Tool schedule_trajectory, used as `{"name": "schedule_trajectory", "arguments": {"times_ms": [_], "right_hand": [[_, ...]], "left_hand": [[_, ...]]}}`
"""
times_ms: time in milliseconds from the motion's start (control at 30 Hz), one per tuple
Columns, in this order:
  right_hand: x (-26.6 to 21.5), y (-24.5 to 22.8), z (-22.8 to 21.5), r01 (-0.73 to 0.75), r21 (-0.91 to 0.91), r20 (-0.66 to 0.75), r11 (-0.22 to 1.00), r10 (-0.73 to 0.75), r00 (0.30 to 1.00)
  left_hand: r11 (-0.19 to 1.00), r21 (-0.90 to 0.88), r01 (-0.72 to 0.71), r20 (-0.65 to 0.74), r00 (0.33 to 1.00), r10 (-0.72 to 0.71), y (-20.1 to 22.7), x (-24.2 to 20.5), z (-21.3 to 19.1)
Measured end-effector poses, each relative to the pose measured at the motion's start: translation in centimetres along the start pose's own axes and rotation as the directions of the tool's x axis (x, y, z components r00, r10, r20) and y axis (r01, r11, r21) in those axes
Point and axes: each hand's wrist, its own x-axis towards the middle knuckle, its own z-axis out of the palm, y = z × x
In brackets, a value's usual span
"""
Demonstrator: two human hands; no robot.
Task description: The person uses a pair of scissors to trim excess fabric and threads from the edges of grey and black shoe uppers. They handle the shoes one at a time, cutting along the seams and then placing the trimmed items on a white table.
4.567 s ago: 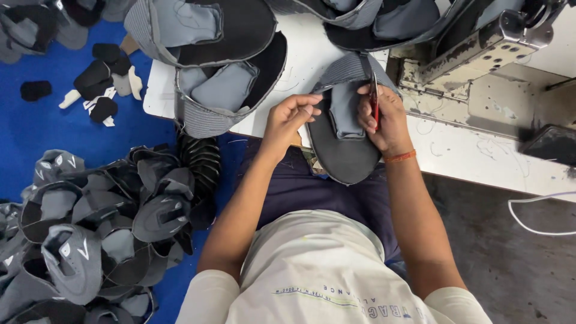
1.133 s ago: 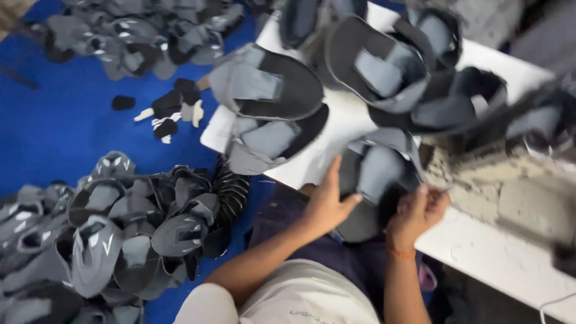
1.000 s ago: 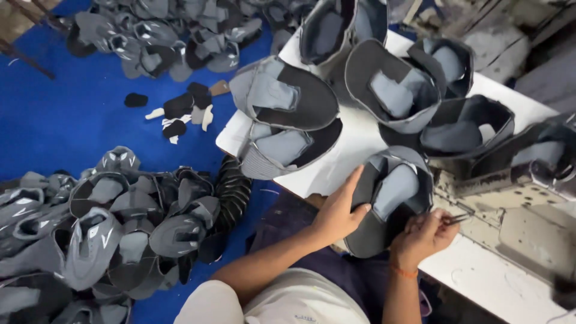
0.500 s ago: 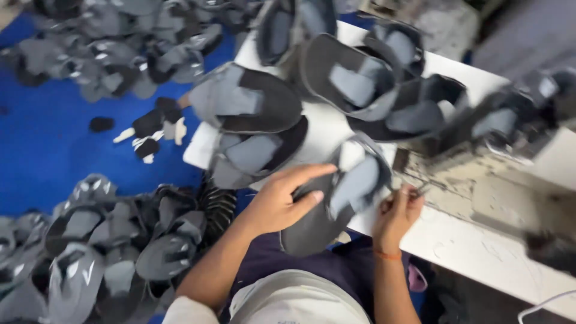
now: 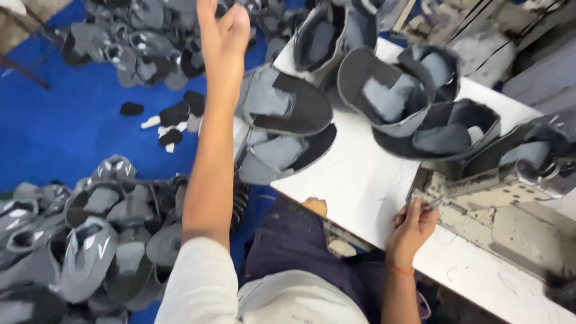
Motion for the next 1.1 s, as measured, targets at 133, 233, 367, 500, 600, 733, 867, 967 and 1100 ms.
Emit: {"name": "schedule_trajectory", "arguments": {"times_ms": [133, 233, 367, 500, 600, 733, 867, 967, 1100], "right_hand": [[0.1, -0.1, 0.1, 0.002, -0.004, 0.008, 1.000, -0.002, 1.000], [0.4, 0.6, 0.1, -0.006, -0.036, 0.011, 0.999, 0.006, 1.000], [0.5, 0.6, 0.0, 0.002, -0.104, 0.047, 0.995, 0.003, 0.999], [0.3, 0.2, 0.3, 0.007, -0.123, 0.085, 0.992, 0.003, 0.996], [-0.5, -0.9, 1.0, 0.021, -0.119, 0.088, 0.993, -0.011, 0.996], [-0.5, 1.3, -1.0, 0.005, -0.017, 0.115, 1.000, -0.003, 0.993], [0.7, 6.8, -6.7, -0.117, 0.307, 0.140, 0.945, 0.077, 0.987], [0.1, 4.5, -6.7, -0.098, 0.473, 0.177, 0.876, 0.015, 0.984], [-1.1, -1.7, -2.1, -0.088, 0.277, 0.098, 0.957, 0.063, 0.993]], "left_hand": [[0.798, 0.581, -0.160, 0.358, 0.931, -0.073, 4.4, -7.9, 3.4], [0.396, 0.858, -0.326, 0.501, 0.696, -0.515, 2.5, -15.8, 3.2], [0.094, 0.864, -0.495, 0.429, 0.624, -0.654, 0.8, -19.5, 2.4], [0.442, 0.834, -0.331, 0.528, 0.714, -0.460, 5.2, -16.4, 3.9], [0.881, 0.465, 0.081, 0.418, 0.857, -0.300, 4.7, -17.0, 5.4], [0.696, -0.266, 0.667, 0.134, 0.740, -0.659, 0.1, -22.6, 8.2], [0.510, -0.233, 0.828, 0.233, 0.557, -0.797, -5.5, -32.5, 8.7], [0.532, -0.063, 0.844, 0.363, 0.516, -0.776, -7.4, -35.6, 8.2], [0.611, 0.121, 0.783, 0.451, 0.505, -0.736, -6.9, -33.6, 6.6]]}}
